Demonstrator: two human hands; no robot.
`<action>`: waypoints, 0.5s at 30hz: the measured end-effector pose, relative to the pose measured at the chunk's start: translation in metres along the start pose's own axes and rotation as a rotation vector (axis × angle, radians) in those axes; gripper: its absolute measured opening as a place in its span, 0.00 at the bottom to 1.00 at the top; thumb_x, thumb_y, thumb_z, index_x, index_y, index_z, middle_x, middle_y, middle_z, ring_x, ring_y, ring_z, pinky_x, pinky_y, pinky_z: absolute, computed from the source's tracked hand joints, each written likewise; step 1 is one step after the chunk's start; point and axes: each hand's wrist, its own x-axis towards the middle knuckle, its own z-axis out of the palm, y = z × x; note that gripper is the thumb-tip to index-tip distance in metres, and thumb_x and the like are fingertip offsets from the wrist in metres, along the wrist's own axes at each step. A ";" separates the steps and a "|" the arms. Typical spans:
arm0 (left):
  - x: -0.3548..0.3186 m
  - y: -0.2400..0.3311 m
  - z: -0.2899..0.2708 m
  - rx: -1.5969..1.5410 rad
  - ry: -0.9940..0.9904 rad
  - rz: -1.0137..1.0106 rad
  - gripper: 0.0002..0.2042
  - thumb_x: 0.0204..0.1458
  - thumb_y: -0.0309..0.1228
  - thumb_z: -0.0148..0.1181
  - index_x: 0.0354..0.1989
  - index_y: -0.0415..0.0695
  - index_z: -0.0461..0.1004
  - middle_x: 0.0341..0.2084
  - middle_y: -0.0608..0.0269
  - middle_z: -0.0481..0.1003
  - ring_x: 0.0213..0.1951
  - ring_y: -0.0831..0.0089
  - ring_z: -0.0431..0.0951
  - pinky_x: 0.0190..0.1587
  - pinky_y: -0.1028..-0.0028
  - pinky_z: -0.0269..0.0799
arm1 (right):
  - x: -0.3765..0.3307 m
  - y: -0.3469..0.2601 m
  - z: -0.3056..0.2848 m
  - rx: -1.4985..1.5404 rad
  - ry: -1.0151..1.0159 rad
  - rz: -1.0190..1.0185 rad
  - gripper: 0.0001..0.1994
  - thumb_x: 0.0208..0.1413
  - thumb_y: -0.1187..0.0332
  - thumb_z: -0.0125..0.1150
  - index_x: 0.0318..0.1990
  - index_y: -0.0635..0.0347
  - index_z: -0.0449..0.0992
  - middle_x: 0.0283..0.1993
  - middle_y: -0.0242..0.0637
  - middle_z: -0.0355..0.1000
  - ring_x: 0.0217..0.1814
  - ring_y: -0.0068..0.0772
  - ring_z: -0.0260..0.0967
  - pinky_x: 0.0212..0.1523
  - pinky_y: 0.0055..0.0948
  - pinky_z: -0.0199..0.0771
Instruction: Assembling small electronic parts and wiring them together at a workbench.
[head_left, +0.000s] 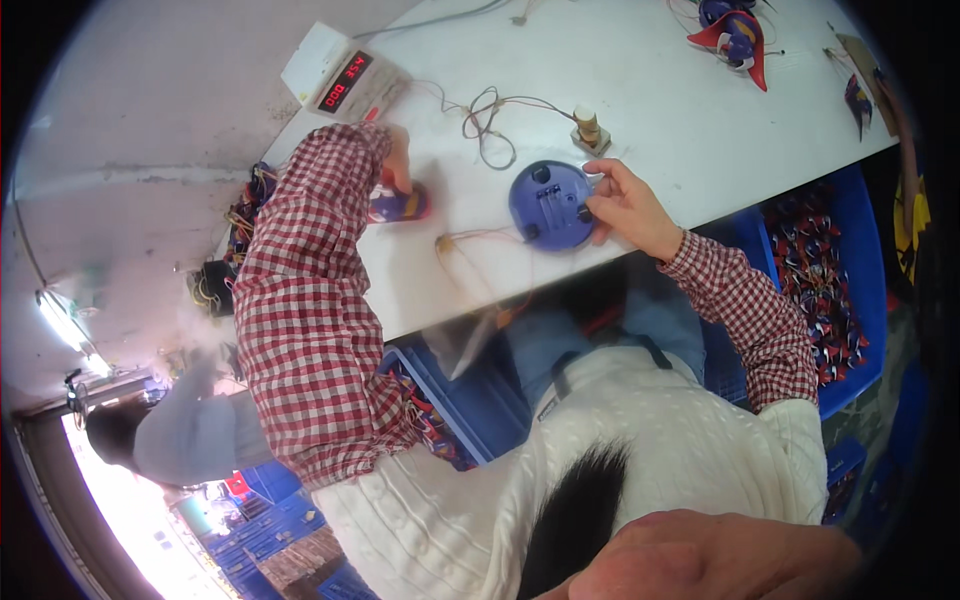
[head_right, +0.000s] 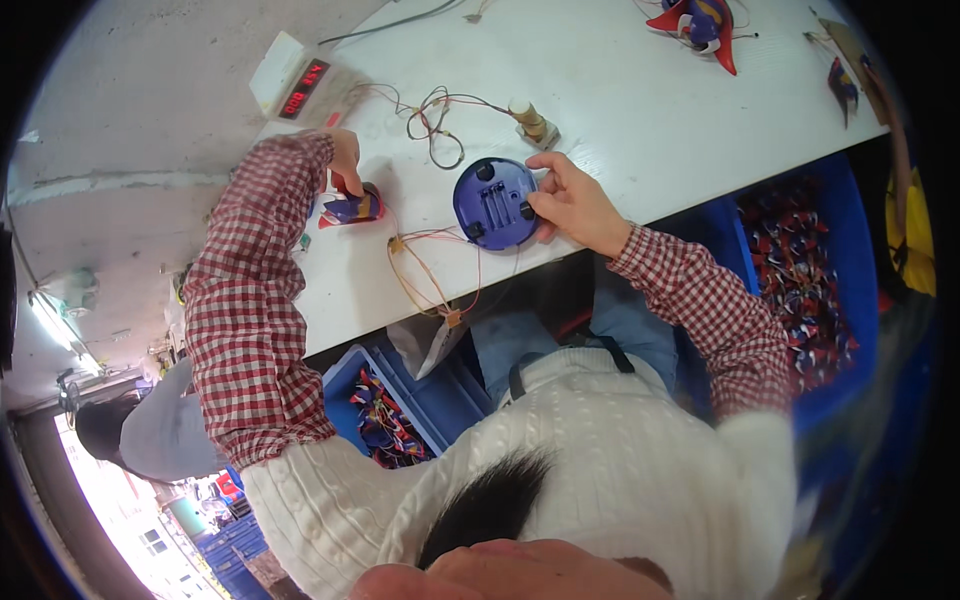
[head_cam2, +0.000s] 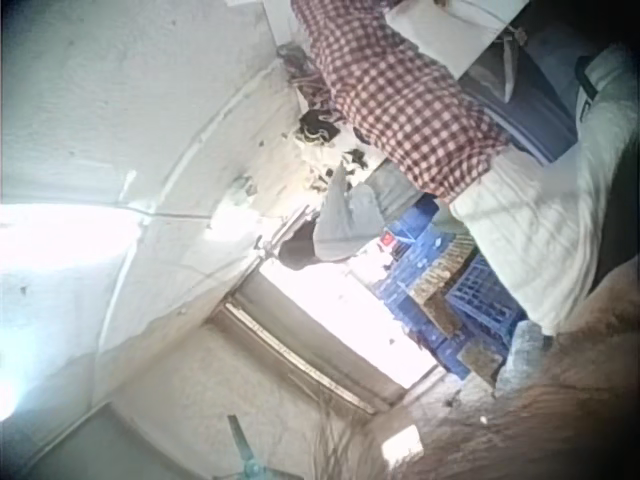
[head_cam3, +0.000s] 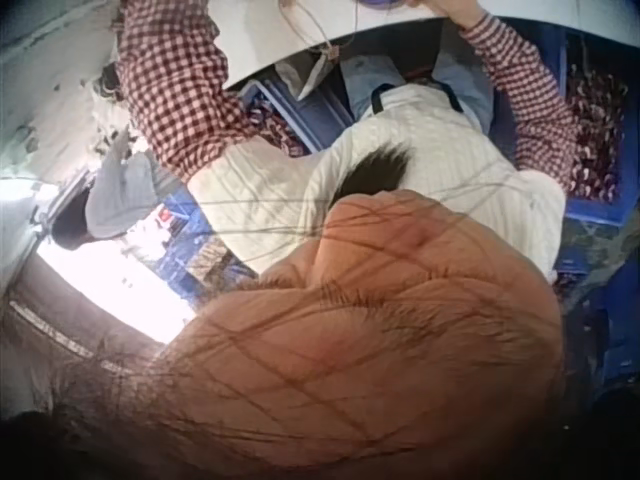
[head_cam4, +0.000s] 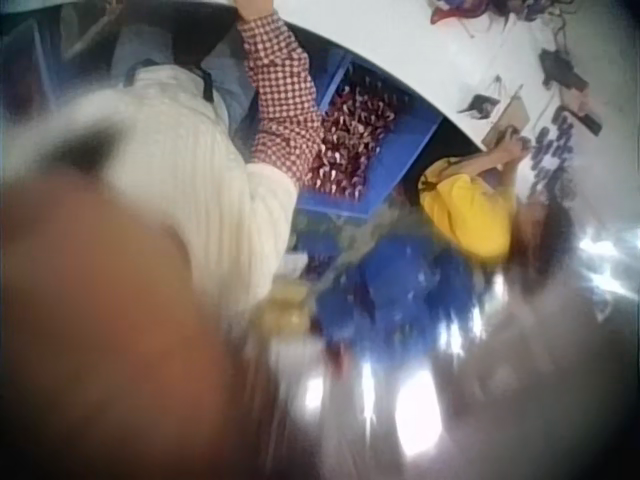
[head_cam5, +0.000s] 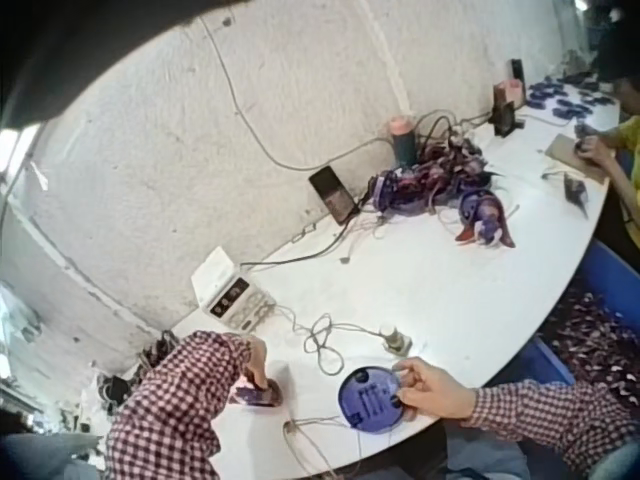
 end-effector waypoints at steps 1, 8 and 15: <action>0.009 -0.005 0.002 0.048 0.013 0.029 0.21 0.34 0.39 0.71 0.35 0.38 0.77 0.30 0.55 0.78 0.27 0.62 0.79 0.29 0.72 0.76 | 0.000 -0.003 0.002 0.003 0.014 -0.004 0.20 0.55 0.76 0.53 0.55 0.62 0.59 0.29 0.34 0.64 0.22 0.24 0.67 0.23 0.19 0.74; -0.010 0.022 0.005 -0.064 0.228 -0.035 0.25 0.37 0.35 0.70 0.45 0.39 0.73 0.34 0.60 0.77 0.25 0.66 0.78 0.30 0.76 0.75 | -0.008 -0.013 0.003 -0.174 0.072 0.117 0.20 0.55 0.74 0.54 0.55 0.62 0.59 0.29 0.33 0.63 0.22 0.24 0.68 0.23 0.18 0.73; -0.031 0.008 0.040 -0.190 0.598 0.032 0.26 0.41 0.36 0.67 0.51 0.42 0.70 0.40 0.56 0.75 0.37 0.64 0.76 0.39 0.70 0.74 | -0.001 -0.013 -0.021 -0.573 0.125 -0.014 0.22 0.53 0.68 0.61 0.53 0.61 0.62 0.30 0.32 0.65 0.30 0.23 0.70 0.29 0.18 0.70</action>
